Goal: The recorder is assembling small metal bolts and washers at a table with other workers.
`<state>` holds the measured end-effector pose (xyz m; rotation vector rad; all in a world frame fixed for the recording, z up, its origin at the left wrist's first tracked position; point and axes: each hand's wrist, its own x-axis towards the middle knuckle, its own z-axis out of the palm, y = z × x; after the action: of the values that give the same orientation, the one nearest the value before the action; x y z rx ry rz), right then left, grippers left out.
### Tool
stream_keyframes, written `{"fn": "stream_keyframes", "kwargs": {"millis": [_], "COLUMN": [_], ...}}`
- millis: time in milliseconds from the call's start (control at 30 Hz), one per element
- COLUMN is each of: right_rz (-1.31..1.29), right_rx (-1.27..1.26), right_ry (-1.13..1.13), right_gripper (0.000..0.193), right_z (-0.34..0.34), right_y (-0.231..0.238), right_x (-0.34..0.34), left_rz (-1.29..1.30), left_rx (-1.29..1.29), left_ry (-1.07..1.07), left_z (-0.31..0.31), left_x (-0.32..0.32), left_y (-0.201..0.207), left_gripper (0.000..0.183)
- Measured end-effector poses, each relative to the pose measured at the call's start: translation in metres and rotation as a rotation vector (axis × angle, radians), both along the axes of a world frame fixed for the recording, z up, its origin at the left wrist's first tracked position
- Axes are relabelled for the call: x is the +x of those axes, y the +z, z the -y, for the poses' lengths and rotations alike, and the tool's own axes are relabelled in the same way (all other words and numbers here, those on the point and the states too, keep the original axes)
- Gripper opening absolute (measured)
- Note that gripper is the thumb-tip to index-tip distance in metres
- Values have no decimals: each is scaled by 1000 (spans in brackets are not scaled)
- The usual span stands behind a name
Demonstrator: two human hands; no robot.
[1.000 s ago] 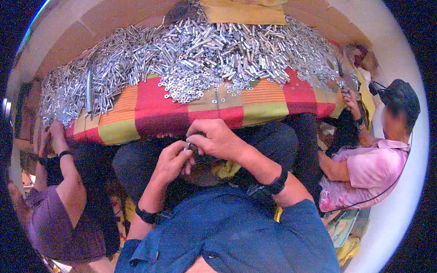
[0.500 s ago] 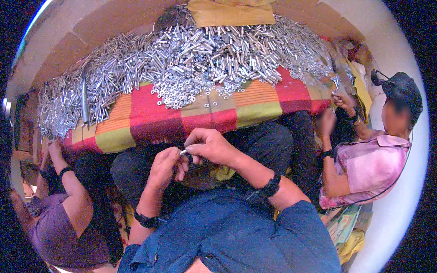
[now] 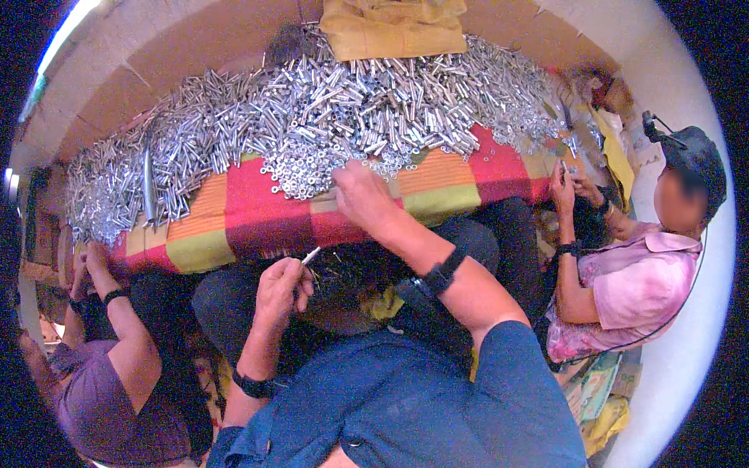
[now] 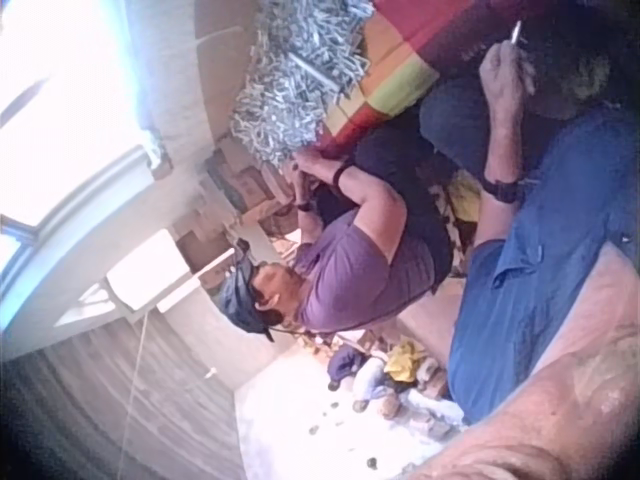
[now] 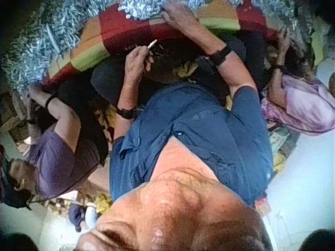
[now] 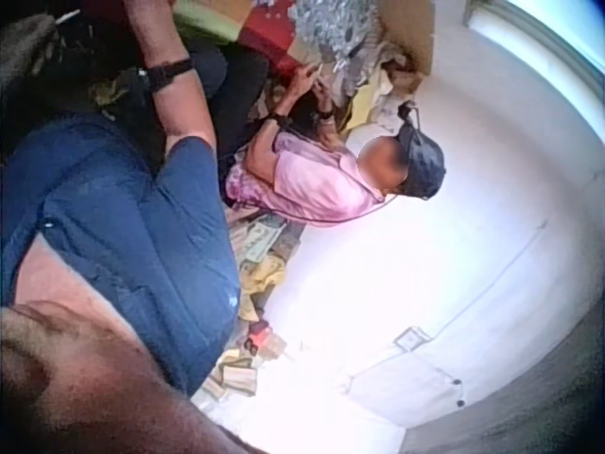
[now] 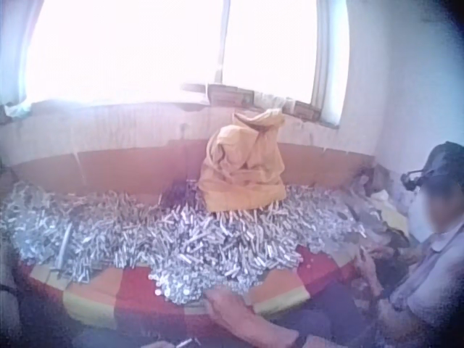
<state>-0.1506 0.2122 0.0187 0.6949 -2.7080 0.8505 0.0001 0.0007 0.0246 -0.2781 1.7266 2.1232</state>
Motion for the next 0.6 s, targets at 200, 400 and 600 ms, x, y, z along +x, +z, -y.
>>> {"fn": "stream_keyframes", "kwargs": {"millis": [200,400,600], "right_rz": [36,10,-63], "right_rx": [111,123,44], "right_ry": [36,97,-42], "right_gripper": [14,10,9], "right_z": [0,-17,-43], "right_y": [-8,-15,-13], "right_x": [-21,-22,-33], "left_rz": [44,23,3], "left_rx": [-36,-3,-36], "left_ry": [19,20,5], "left_z": [1,1,1], "left_x": [1,2,2], "left_y": [4,7,2], "left_gripper": [36,35,37]}}
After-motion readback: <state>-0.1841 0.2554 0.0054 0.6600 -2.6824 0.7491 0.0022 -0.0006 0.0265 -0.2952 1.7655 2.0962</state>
